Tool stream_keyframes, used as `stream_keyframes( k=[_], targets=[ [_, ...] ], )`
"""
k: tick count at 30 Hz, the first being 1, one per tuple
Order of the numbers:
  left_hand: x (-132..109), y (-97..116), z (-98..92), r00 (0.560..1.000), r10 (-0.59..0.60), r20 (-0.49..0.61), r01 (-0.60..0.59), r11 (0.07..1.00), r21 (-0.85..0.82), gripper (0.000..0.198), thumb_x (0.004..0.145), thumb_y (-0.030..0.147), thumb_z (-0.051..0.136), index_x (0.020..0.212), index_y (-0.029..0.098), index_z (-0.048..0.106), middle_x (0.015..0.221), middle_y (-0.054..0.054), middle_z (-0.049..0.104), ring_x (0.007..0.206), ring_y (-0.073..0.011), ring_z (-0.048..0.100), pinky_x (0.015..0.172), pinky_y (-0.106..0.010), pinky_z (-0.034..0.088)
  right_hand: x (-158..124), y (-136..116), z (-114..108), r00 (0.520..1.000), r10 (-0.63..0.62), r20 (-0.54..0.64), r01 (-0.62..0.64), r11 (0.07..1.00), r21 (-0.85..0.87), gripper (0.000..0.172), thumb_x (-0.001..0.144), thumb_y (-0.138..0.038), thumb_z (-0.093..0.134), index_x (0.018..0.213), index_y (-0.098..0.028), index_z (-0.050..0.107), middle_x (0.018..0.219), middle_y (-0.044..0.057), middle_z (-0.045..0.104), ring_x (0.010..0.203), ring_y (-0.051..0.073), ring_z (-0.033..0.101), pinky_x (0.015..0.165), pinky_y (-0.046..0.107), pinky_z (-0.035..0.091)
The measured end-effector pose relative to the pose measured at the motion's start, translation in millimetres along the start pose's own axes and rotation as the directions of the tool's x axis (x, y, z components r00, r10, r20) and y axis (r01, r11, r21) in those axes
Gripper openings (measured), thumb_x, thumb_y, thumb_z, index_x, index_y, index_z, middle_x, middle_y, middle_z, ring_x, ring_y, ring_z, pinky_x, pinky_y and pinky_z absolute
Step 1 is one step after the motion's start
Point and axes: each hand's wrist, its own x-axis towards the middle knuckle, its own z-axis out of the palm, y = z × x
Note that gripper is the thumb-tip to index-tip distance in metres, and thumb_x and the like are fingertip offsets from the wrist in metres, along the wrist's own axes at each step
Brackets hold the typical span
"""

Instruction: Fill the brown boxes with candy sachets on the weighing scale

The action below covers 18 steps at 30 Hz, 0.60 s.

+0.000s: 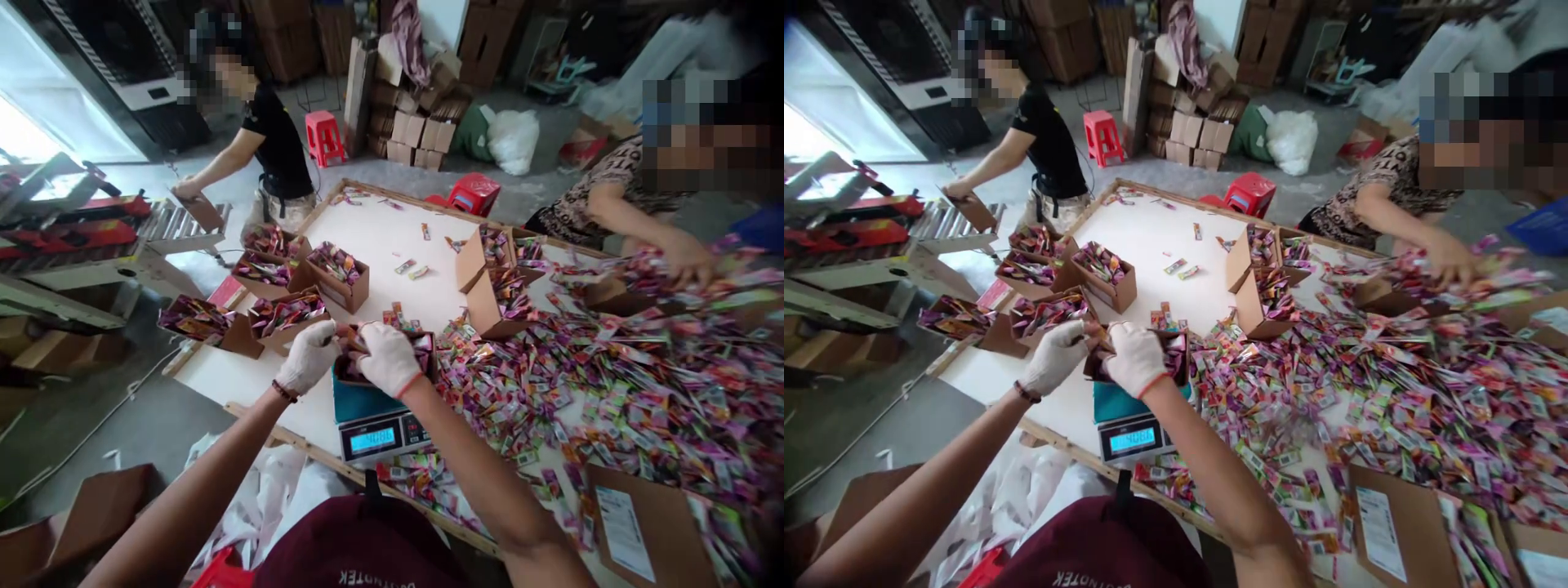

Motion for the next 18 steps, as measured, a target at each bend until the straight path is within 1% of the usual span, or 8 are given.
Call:
stream_keyframes(
  k=[4,6,8,10,12,13,16,18],
  targets=[
    [-13.6,16.2,4.1,0.993,0.115,-0.03,-0.115,0.993,0.01,0.046,0.092,0.04,0.06,0.132,0.018,0.066,0.112,-0.01,0.076,0.094,-0.0216,0.071,0.084,-0.035,0.059,24.2,5.1,10.3,0.997,0.074,-0.026,-0.066,0.971,0.23,0.015,0.091,-0.027,0.059,0.098,-0.02,0.07,0.098,0.006,0.074,0.093,0.021,0.067,0.087,0.032,0.052],
    [-20.9,23.8,6.2,0.985,0.17,-0.041,-0.165,0.981,0.102,0.052,0.093,0.04,0.059,0.141,0.019,0.059,0.116,-0.011,0.074,0.093,-0.0205,0.07,0.083,-0.035,0.059,7.9,22.2,-11.6,0.989,0.104,-0.108,-0.046,0.897,0.439,0.029,0.1,-0.041,0.047,0.096,-0.021,0.067,0.096,0.005,0.073,0.077,0.016,0.064,0.073,0.028,0.052],
    [-25.0,31.2,16.4,0.959,0.263,0.109,-0.282,0.933,0.226,0.052,0.09,0.042,0.063,0.138,0.019,0.061,0.12,-0.013,0.072,0.101,-0.0234,0.069,0.092,-0.039,0.057,-23.6,50.9,-46.4,0.969,0.204,-0.138,-0.074,0.776,0.626,0.043,0.102,-0.054,0.038,0.095,-0.021,0.065,0.093,0.005,0.071,0.061,0.013,0.056,0.059,0.026,0.048],
    [-25.1,37.3,36.1,0.881,0.301,0.364,-0.425,0.843,0.33,0.057,0.081,0.046,0.073,0.13,0.019,0.066,0.128,-0.015,0.069,0.116,-0.031,0.063,0.102,-0.048,0.052,-59.0,92.1,-84.7,0.909,0.396,-0.132,-0.204,0.697,0.688,0.041,0.097,-0.06,0.049,0.095,-0.022,0.063,0.087,0.004,0.07,0.059,0.013,0.055,0.058,0.027,0.047],
    [-21.8,40.0,60.1,0.803,0.219,0.554,-0.501,0.751,0.43,0.058,0.071,0.044,0.08,0.123,0.02,0.069,0.132,-0.017,0.065,0.121,-0.0375,0.057,0.102,-0.057,0.049,-85.2,141.0,-116.8,0.839,0.537,-0.086,-0.472,0.797,0.376,0.033,0.084,-0.05,0.071,0.1,-0.022,0.067,0.095,0.006,0.073,0.077,0.018,0.064,0.072,0.028,0.051],
    [-19.6,39.7,71.2,0.786,0.161,0.597,-0.512,0.711,0.482,0.053,0.069,0.039,0.08,0.118,0.021,0.071,0.13,-0.017,0.065,0.119,-0.0382,0.057,0.098,-0.058,0.05,-91.2,165.2,-128.2,0.79,0.611,-0.059,-0.594,0.785,0.179,0.04,0.074,-0.043,0.08,0.106,-0.022,0.068,0.103,0.008,0.073,0.088,0.021,0.067,0.079,0.031,0.051],
    [-15.3,32.0,90.3,0.784,0.089,0.614,-0.514,0.648,0.562,0.027,0.079,0.022,0.069,0.106,0.022,0.073,0.121,-0.017,0.068,0.111,-0.0341,0.059,0.087,-0.051,0.053,-75.4,224.7,-141.0,0.723,0.684,-0.097,-0.689,0.705,-0.17,0.049,0.078,-0.033,0.077,0.123,-0.017,0.067,0.12,0.014,0.071,0.109,0.025,0.066,0.091,0.033,0.05],
    [-17.5,22.4,87.7,0.777,0.116,0.619,-0.535,0.639,0.552,0.025,0.086,0.017,0.061,0.106,0.023,0.074,0.121,-0.015,0.069,0.109,-0.0318,0.06,0.089,-0.05,0.053,-42.8,248.0,-134.8,0.723,0.676,-0.141,-0.686,0.68,-0.26,0.04,0.086,-0.031,0.071,0.123,-0.015,0.068,0.116,0.015,0.072,0.106,0.023,0.067,0.088,0.031,0.052]
  ],
)
